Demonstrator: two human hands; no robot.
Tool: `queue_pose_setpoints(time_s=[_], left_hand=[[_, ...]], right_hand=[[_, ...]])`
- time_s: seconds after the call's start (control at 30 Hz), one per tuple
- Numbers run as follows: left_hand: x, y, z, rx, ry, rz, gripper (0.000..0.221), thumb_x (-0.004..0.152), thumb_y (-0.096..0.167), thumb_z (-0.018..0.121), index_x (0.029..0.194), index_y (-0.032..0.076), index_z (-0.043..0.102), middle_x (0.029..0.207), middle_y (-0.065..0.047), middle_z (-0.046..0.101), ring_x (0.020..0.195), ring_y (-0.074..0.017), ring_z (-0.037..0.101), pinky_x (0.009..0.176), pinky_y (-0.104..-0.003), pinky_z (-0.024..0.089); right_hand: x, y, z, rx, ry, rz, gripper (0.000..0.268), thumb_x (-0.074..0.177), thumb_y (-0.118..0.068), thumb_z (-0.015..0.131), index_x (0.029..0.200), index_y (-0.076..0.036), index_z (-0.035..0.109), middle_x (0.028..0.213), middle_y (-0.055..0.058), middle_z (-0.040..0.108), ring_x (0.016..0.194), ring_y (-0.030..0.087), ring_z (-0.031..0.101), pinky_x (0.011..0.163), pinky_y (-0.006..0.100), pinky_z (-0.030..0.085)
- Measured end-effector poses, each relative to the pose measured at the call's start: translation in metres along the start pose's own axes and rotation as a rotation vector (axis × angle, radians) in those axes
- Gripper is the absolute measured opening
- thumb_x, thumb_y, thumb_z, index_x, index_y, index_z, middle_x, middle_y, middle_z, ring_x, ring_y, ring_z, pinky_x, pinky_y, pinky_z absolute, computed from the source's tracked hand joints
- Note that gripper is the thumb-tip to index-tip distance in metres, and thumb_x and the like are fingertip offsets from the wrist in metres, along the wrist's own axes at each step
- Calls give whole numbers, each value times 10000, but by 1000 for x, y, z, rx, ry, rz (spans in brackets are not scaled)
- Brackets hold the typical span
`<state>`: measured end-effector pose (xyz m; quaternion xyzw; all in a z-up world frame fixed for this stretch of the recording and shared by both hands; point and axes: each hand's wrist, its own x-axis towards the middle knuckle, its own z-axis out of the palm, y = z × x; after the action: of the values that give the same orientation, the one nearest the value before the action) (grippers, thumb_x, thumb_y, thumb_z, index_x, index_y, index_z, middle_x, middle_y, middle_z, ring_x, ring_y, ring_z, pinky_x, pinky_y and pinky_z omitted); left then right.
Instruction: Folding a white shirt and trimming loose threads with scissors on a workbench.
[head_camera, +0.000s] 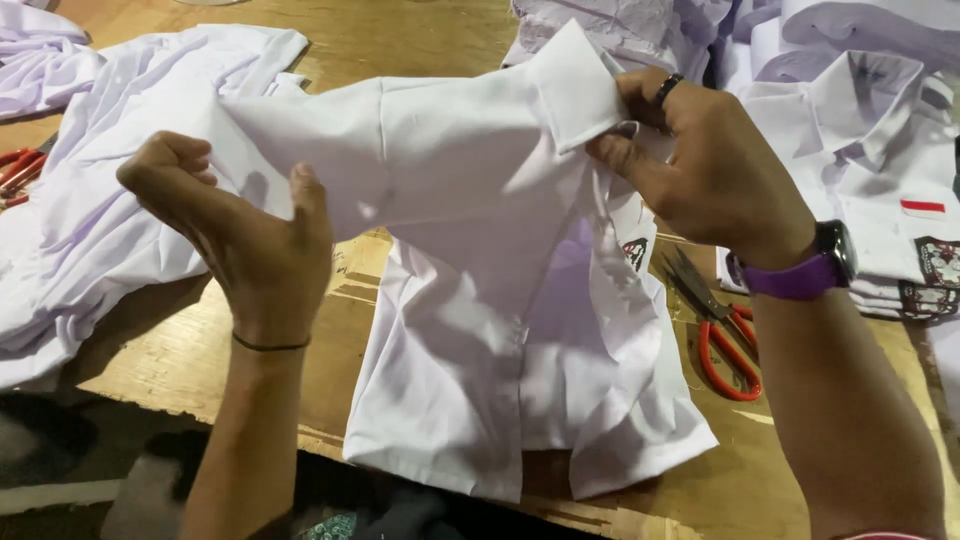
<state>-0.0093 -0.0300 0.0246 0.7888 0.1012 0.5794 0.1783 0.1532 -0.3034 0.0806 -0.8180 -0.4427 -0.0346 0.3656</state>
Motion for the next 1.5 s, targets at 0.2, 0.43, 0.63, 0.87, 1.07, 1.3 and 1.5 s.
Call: queue_pose_setpoints(time_s=[0.2, 0.43, 0.63, 0.87, 1.07, 1.3, 1.5], left_hand=[[-29, 82, 26, -363, -640, -61, 471, 955, 480, 582, 1179, 68, 543, 928, -56, 684, 750, -164, 662, 604, -284, 543], [-46, 68, 64, -727, -617, -409, 182, 862, 82, 650, 1030, 78, 581, 892, -61, 750, 775, -123, 732, 698, -243, 630], [-36, 75, 65, -661, -649, -596, 525, 738, 467, 789, 1010, 87, 549, 947, -29, 617, 752, -146, 672, 688, -271, 616], [-68, 61, 80, -738, -689, -540, 429, 832, 161, 695, 1237, 77, 581, 1032, -42, 638, 799, -130, 633, 708, -262, 580], [-88, 68, 67, -1053, -838, -572, 343, 879, -79, 509, 1158, 21, 682, 1041, -41, 753, 933, -84, 656, 814, -229, 561], [-81, 79, 44, -998, -1081, -643, 406, 726, -47, 491, 1097, 25, 640, 952, -75, 753, 829, -153, 718, 726, -262, 589], [-103, 82, 35, -1042, -1369, -621, 448, 697, 36, 687, 1125, 79, 561, 915, -16, 635, 798, -115, 585, 652, -268, 504]], right_hand=[[13, -27, 29, -328, 150, -291, 345, 932, -74, 707, 1244, 69, 678, 996, 170, 756, 895, 367, 702, 799, 444, 476], [26, -38, 46, -392, 97, -360, 447, 942, -117, 712, 1335, 83, 639, 989, 307, 675, 920, 480, 631, 807, 501, 474], [30, -38, 44, -377, 131, -394, 434, 945, -67, 711, 1327, 126, 633, 1042, 314, 704, 977, 478, 637, 872, 502, 475], [38, -36, 35, -338, 133, -412, 356, 953, -40, 649, 1284, 91, 642, 1085, 274, 711, 978, 465, 628, 867, 498, 466], [46, -23, 27, -295, 139, -415, 222, 948, 15, 589, 1156, 37, 663, 975, 244, 696, 887, 466, 617, 753, 494, 433], [56, 0, 29, -229, 146, -404, 198, 960, 49, 557, 1132, 49, 656, 1045, 226, 712, 930, 455, 635, 777, 485, 440], [70, 39, 25, -282, 267, -362, 35, 986, 17, 565, 1014, 23, 585, 961, 211, 664, 846, 447, 599, 710, 497, 407]])
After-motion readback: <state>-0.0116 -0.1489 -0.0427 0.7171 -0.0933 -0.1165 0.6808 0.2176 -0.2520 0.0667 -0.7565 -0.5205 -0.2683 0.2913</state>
